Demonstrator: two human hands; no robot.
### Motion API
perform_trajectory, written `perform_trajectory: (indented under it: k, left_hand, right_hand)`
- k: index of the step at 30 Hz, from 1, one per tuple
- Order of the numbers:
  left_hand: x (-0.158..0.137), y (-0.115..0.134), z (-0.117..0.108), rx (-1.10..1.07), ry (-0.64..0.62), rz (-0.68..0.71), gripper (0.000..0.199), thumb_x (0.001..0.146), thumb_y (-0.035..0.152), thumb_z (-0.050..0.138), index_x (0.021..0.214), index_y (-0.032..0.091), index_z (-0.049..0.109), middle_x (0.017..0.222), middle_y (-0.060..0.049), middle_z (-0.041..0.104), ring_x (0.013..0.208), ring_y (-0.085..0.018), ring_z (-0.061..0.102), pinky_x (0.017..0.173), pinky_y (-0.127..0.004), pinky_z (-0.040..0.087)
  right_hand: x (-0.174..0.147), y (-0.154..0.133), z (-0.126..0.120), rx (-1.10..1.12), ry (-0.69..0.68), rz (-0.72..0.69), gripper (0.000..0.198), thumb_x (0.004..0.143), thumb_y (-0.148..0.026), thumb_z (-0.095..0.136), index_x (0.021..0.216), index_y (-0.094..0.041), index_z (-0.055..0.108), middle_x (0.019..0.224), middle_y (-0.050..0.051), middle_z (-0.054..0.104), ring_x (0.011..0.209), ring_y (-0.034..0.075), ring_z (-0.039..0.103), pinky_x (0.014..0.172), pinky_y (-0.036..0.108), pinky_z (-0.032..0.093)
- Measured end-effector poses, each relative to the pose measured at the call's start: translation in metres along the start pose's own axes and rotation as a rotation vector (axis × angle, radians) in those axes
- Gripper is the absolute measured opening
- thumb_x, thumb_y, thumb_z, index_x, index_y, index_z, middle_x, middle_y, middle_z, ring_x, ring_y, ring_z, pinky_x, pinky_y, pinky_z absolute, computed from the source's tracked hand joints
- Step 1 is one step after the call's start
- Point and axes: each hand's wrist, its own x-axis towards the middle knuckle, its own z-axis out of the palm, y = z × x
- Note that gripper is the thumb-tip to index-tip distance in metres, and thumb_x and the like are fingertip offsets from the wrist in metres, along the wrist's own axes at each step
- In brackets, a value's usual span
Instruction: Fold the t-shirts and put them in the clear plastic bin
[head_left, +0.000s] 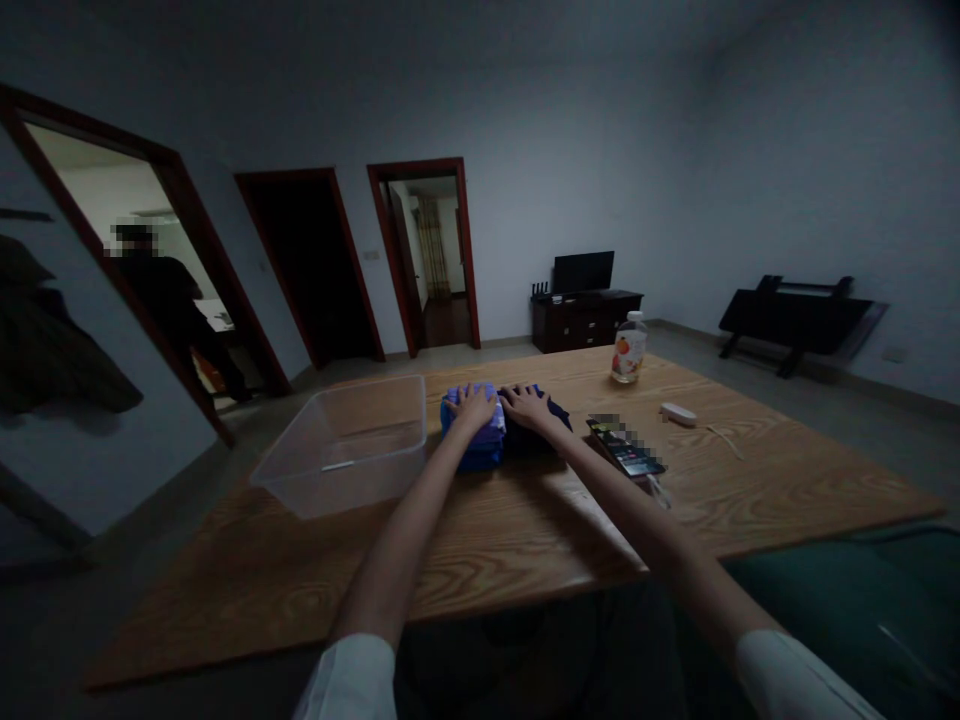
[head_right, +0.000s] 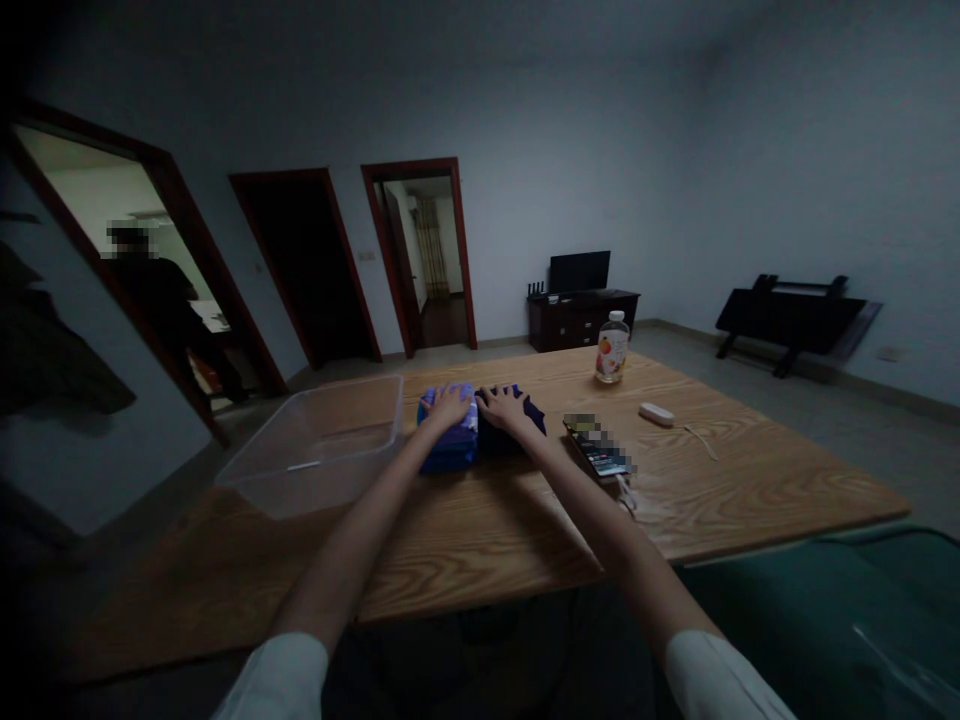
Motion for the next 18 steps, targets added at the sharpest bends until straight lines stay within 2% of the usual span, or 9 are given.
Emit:
perform_trajectory:
  k: [3, 6, 9, 12, 18]
  left_hand:
    - [0.011, -0.005, 0.01, 0.002, 0.009, -0.016, 0.04, 0.098, 0.043, 0.064, 0.134, 0.028, 0.071, 0.158, -0.018, 0.054, 0.155, -0.045, 0.033, 0.122, -0.08, -0.002]
    - [0.015, -0.015, 0.016, 0.024, 0.029, -0.001, 0.035, 0.097, 0.047, 0.065, 0.126, 0.03, 0.074, 0.149, -0.017, 0.062, 0.153, -0.042, 0.037, 0.125, -0.072, -0.006]
    - [0.018, -0.022, 0.018, 0.063, 0.035, 0.012, 0.035, 0.098, 0.051, 0.063, 0.124, 0.03, 0.075, 0.146, -0.016, 0.064, 0.15, -0.039, 0.041, 0.126, -0.069, -0.005]
    - [0.023, -0.024, 0.016, 0.111, 0.014, 0.016, 0.038, 0.101, 0.052, 0.059, 0.124, 0.027, 0.075, 0.146, -0.017, 0.064, 0.147, -0.039, 0.044, 0.126, -0.068, -0.005]
    - [0.031, -0.024, 0.017, 0.187, -0.047, 0.02, 0.036, 0.105, 0.042, 0.052, 0.122, 0.023, 0.077, 0.141, -0.016, 0.068, 0.141, -0.037, 0.05, 0.127, -0.067, -0.003]
  right_hand:
    - [0.009, -0.006, -0.006, 0.022, -0.029, 0.017, 0.057, 0.113, -0.059, 0.036, 0.154, -0.024, 0.054, 0.155, 0.02, 0.051, 0.143, 0.041, 0.043, 0.117, 0.07, 0.028]
    - [0.014, -0.01, -0.016, 0.054, -0.061, 0.013, 0.052, 0.11, -0.057, 0.05, 0.145, -0.02, 0.06, 0.151, 0.016, 0.055, 0.139, 0.036, 0.05, 0.119, 0.064, 0.034]
    - [0.013, -0.014, -0.026, 0.098, -0.075, 0.005, 0.048, 0.105, -0.05, 0.066, 0.14, -0.018, 0.062, 0.145, 0.012, 0.058, 0.131, 0.033, 0.058, 0.114, 0.058, 0.046]
    - [0.009, -0.018, -0.034, 0.144, -0.067, 0.0, 0.043, 0.104, -0.045, 0.069, 0.136, -0.017, 0.064, 0.14, 0.01, 0.061, 0.123, 0.032, 0.062, 0.106, 0.053, 0.055]
    - [-0.001, -0.02, -0.044, 0.211, -0.022, 0.028, 0.042, 0.104, -0.044, 0.07, 0.134, -0.016, 0.065, 0.137, 0.009, 0.062, 0.121, 0.032, 0.064, 0.103, 0.051, 0.057]
